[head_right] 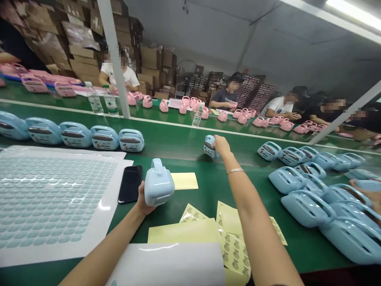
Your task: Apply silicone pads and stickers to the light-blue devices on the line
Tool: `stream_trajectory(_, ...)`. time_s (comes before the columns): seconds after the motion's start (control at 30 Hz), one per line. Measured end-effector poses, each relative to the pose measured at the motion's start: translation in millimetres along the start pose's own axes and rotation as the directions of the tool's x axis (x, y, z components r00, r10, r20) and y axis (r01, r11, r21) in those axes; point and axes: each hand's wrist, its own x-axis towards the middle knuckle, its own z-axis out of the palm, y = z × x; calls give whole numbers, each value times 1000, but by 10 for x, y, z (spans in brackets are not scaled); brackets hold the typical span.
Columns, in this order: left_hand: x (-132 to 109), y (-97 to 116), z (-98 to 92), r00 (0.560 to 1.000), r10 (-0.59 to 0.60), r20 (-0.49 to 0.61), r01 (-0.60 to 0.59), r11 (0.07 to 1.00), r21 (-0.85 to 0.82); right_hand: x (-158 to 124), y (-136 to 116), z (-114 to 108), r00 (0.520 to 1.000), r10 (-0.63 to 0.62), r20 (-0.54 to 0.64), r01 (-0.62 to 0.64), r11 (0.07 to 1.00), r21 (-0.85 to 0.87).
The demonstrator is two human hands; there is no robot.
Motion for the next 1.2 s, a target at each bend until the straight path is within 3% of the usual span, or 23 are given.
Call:
stream_trajectory(0.1, 16, -22, 35, 951, 258, -169, -208, 941, 266, -224, 55, -157, 996, -74, -49, 77, 995, 64)
stream_trajectory(0.2, 16, -71, 43, 917, 335, -215, -201, 856, 476, -660, 145, -206, 989, -116, -90, 126, 985, 117)
stream_trajectory(0.33, 4, -119, 49, 913, 402, -71, -187, 567, 803, -1298, 199, -117, 960, -124, -253, 179, 962, 204)
stream_trajectory(0.5, 59, -159, 61, 915, 400, 48, -234, 431, 871, -1807, 190, -24, 894, -118, -433, 246, 935, 254)
stream_trajectory(0.57, 87, -176, 48, 856, 496, 147, -334, 312, 890, -1946, 153, -61, 864, -168, -474, 309, 921, 237)
stream_trajectory(0.67, 63, -168, 43, 647, 696, 311, -500, 80, 862, -2134, 19, -187, 817, -234, -526, 408, 881, 241)
stream_trajectory(0.7, 31, -152, 58, 595, 722, 352, -550, 47, 834, -2188, -48, -238, 810, -235, -537, 425, 866, 263)
stream_trajectory(0.73, -10, -131, 83, 586, 708, 394, -607, 61, 793, -2232, -124, -291, 812, -225, -539, 432, 852, 295)
stream_trajectory(0.77, -57, -108, 117, 619, 648, 444, -664, 130, 737, -2264, -207, -342, 821, -211, -530, 431, 838, 335)
stream_trajectory(0.8, -104, -83, 156, 671, 546, 503, -700, 240, 673, -2280, -294, -391, 830, -205, -519, 436, 820, 371)
stream_trajectory(0.87, -181, -41, 232, 746, 298, 596, -657, 473, 587, -2272, -470, -478, 837, -216, -503, 456, 782, 424)
stream_trajectory(0.93, -218, -18, 280, 795, 148, 588, -547, 593, 591, -2256, -649, -542, 837, -241, -492, 475, 765, 434)
stream_trajectory(1.03, -204, -26, 287, 868, 129, 479, -429, 683, 592, -2411, -967, -549, 836, -185, -516, 434, 799, 416)
stream_trajectory(1.1, -183, -45, 270, 896, 130, 424, -371, 745, 555, -2713, -1233, -456, 799, -161, -579, 461, 783, 418)
stream_trajectory(1.13, -178, -53, 263, 905, 117, 410, -344, 768, 541, -2908, -1375, -373, 757, -202, -621, 537, 733, 417)
stream_trajectory(1.2, -182, -67, 254, 913, 78, 400, -294, 806, 514, -3304, -1647, -146, 662, -408, -629, 723, 568, 393)
